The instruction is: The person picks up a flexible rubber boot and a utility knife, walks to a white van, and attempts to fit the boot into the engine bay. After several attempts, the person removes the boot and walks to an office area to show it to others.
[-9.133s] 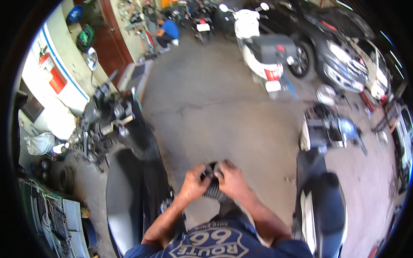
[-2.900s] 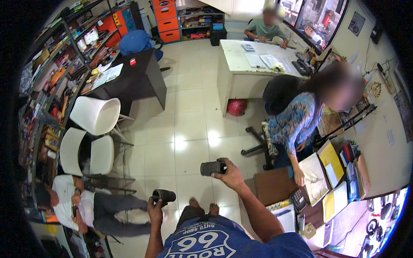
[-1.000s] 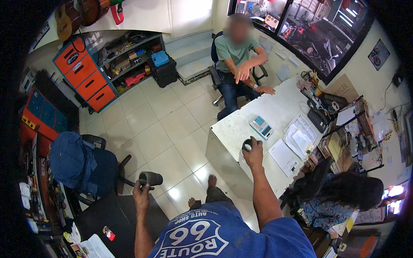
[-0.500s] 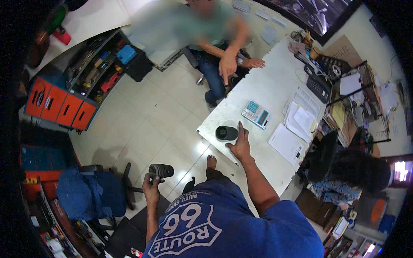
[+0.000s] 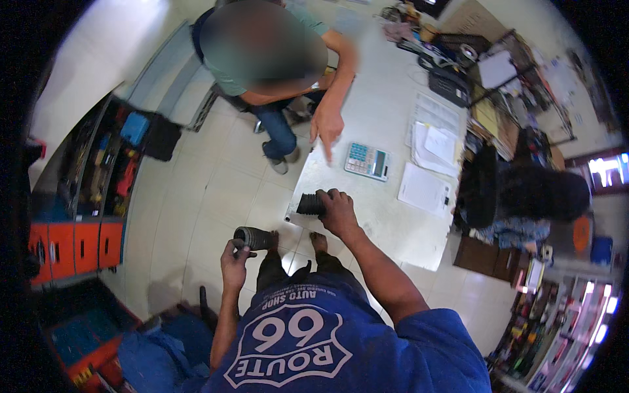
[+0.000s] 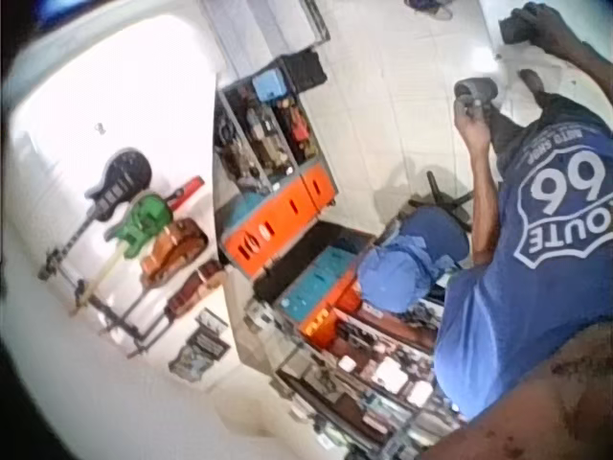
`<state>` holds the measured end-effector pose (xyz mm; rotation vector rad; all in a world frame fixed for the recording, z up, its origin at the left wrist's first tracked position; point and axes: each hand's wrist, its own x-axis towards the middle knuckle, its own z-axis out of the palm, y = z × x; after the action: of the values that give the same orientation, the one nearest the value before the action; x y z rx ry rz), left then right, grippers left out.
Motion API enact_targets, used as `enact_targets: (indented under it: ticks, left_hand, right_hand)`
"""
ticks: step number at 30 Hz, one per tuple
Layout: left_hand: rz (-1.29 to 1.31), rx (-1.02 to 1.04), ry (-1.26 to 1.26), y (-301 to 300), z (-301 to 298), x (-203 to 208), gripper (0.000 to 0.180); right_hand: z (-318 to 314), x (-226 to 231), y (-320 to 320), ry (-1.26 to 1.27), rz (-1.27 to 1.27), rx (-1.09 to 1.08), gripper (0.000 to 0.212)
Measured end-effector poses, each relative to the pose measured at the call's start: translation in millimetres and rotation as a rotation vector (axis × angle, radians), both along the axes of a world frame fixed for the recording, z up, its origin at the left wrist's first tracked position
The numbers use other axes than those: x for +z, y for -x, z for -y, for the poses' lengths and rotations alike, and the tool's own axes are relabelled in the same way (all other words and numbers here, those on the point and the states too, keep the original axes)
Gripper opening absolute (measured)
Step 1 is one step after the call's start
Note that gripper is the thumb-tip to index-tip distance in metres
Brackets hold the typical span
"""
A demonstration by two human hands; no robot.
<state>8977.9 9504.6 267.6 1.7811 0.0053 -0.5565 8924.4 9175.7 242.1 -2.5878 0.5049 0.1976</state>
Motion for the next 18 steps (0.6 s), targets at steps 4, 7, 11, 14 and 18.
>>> enact_targets:
  ticks: [4,7,11,14,18]
  left_hand:
    - [0.017,-0.152,-0.008,-51.4,-15.0,-5.8,0.014]
    - [0.057,-0.323,-0.09,-96.4,-31.7,-6.3,0.014]
    - [0.081,-0.452,-0.04,-148.5,-36.2,-6.4,0.016]
    - [0.109,-0.508,-0.018,-171.6,-26.7,-16.0,0.013]
    - [0.204,-0.705,-0.034,-182.3,-15.1,-25.0,0.024]
  right_hand:
    - [10.7,5.4,15.0,-0.182,-0.041,-0.287,0.057]
    - [2.0,4.1,32.8,-0.752,0.022,-0.673,0.058]
    - [-24.9,2.2,57.8,-1.36,0.277,-1.05,0.063]
    - [-45.7,11.9,84.5,-1.492,0.496,-1.125,0.058]
    - [-61.8,60.3,136.4,-1.434,1.259,-1.159,0.052]
